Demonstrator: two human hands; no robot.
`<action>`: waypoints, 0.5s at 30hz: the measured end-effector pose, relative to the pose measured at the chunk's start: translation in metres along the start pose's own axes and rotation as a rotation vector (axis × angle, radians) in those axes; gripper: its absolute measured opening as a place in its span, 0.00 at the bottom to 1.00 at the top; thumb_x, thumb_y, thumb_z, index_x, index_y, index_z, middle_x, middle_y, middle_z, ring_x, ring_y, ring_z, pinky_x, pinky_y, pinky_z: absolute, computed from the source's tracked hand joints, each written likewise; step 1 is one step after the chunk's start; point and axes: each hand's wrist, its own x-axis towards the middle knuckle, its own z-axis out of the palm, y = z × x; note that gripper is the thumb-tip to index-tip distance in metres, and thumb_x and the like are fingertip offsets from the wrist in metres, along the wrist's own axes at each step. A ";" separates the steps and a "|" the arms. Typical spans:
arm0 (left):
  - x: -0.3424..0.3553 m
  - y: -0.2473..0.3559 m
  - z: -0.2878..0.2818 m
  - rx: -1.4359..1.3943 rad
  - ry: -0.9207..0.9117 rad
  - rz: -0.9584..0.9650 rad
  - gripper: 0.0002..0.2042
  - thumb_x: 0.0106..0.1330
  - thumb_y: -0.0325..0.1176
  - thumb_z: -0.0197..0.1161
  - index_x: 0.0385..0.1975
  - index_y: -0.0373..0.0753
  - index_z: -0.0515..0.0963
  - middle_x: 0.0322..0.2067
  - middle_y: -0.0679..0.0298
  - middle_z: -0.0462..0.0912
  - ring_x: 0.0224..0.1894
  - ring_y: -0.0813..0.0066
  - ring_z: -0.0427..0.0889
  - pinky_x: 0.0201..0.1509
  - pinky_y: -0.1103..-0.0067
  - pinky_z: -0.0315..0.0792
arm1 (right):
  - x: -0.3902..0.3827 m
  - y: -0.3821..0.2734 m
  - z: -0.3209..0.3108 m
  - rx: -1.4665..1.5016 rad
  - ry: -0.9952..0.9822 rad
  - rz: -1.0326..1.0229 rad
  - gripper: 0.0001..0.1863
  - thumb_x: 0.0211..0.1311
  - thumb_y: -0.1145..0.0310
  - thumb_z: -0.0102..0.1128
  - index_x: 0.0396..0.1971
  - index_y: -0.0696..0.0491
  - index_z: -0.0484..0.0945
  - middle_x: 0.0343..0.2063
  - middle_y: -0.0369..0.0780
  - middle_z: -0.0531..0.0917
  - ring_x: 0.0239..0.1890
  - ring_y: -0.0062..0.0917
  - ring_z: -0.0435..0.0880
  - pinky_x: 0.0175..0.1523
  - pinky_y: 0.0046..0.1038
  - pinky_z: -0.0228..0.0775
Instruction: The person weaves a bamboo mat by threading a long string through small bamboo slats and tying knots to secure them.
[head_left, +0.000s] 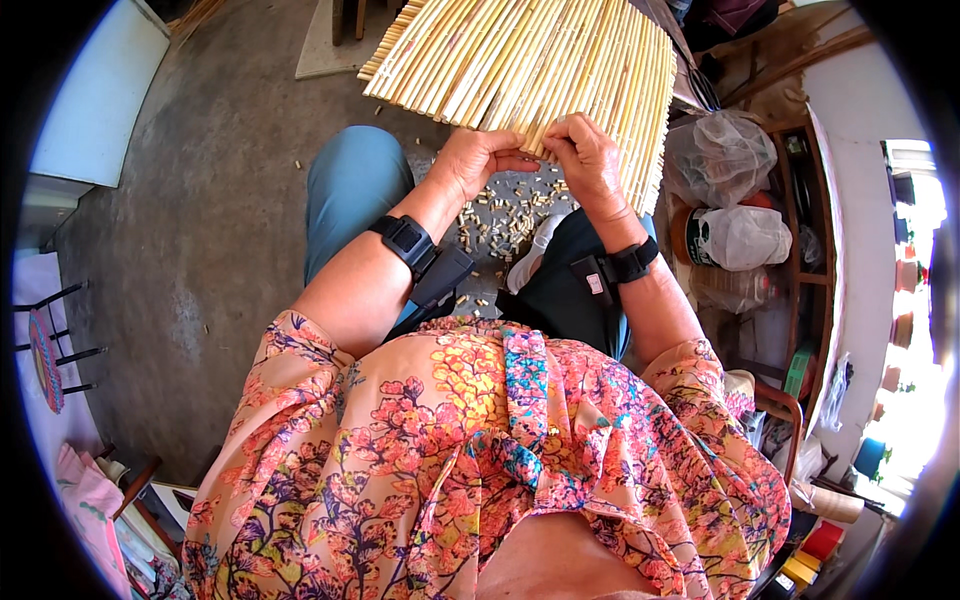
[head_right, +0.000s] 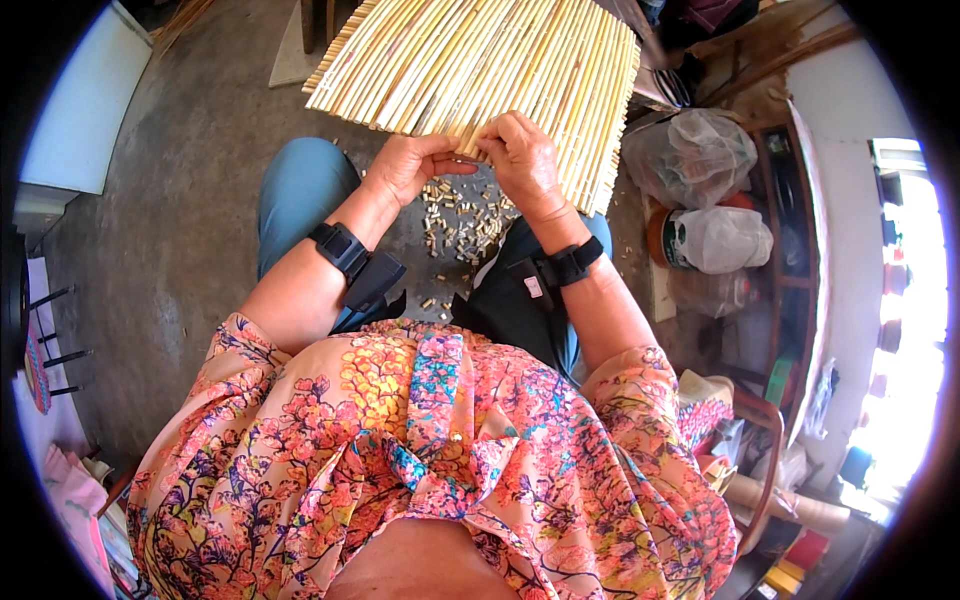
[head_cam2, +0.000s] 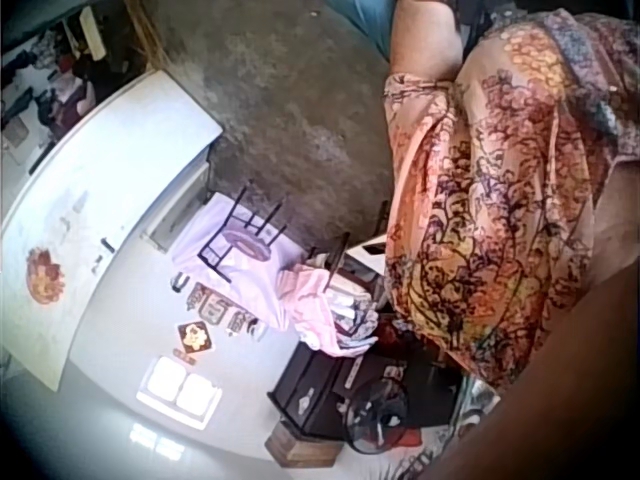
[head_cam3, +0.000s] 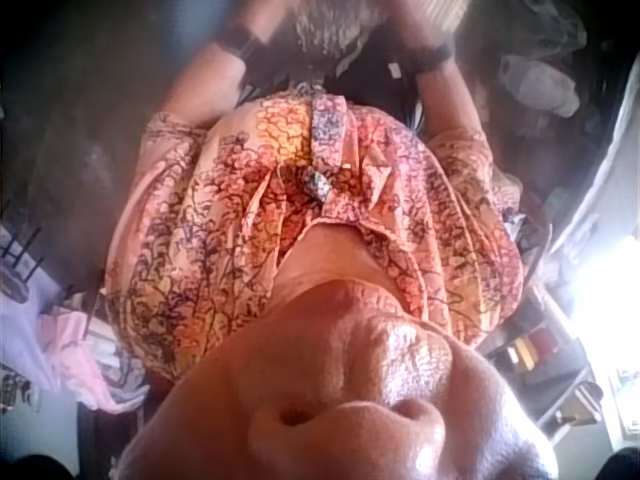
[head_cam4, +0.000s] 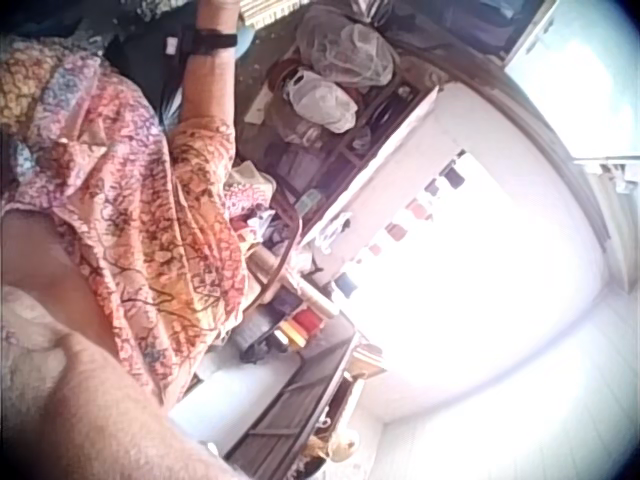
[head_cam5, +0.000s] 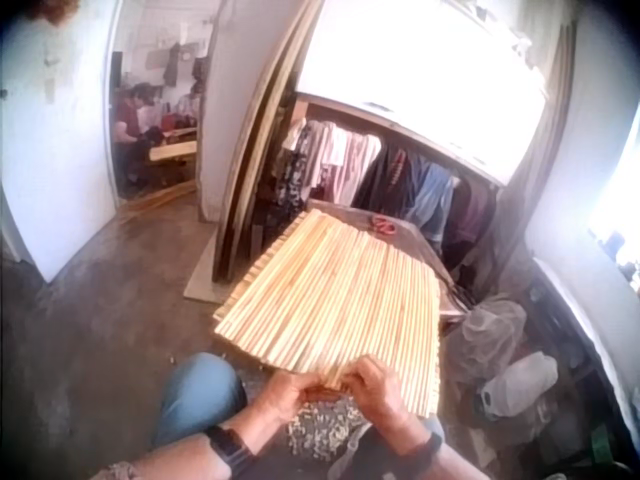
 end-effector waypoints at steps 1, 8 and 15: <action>0.000 0.000 0.000 0.001 0.000 -0.001 0.13 0.58 0.26 0.57 0.40 0.25 0.74 0.35 0.52 0.80 0.33 0.62 0.82 0.34 0.74 0.80 | -0.001 0.002 0.000 0.022 -0.002 0.014 0.04 0.46 0.79 0.60 0.23 0.56 0.74 0.22 0.39 0.76 0.25 0.29 0.78 0.30 0.26 0.71; -0.001 0.000 0.000 -0.003 -0.021 0.014 0.14 0.57 0.25 0.57 0.41 0.24 0.73 0.35 0.51 0.80 0.33 0.61 0.82 0.34 0.73 0.81 | -0.005 0.004 0.000 0.170 0.016 0.141 0.04 0.49 0.79 0.60 0.24 0.58 0.73 0.23 0.39 0.77 0.26 0.24 0.79 0.30 0.23 0.70; -0.001 0.000 0.001 0.057 -0.010 0.032 0.14 0.57 0.24 0.57 0.43 0.27 0.73 0.35 0.52 0.80 0.33 0.62 0.82 0.34 0.75 0.81 | 0.003 0.000 -0.012 0.082 -0.084 0.118 0.04 0.48 0.78 0.61 0.25 0.57 0.76 0.23 0.39 0.78 0.26 0.24 0.79 0.31 0.22 0.70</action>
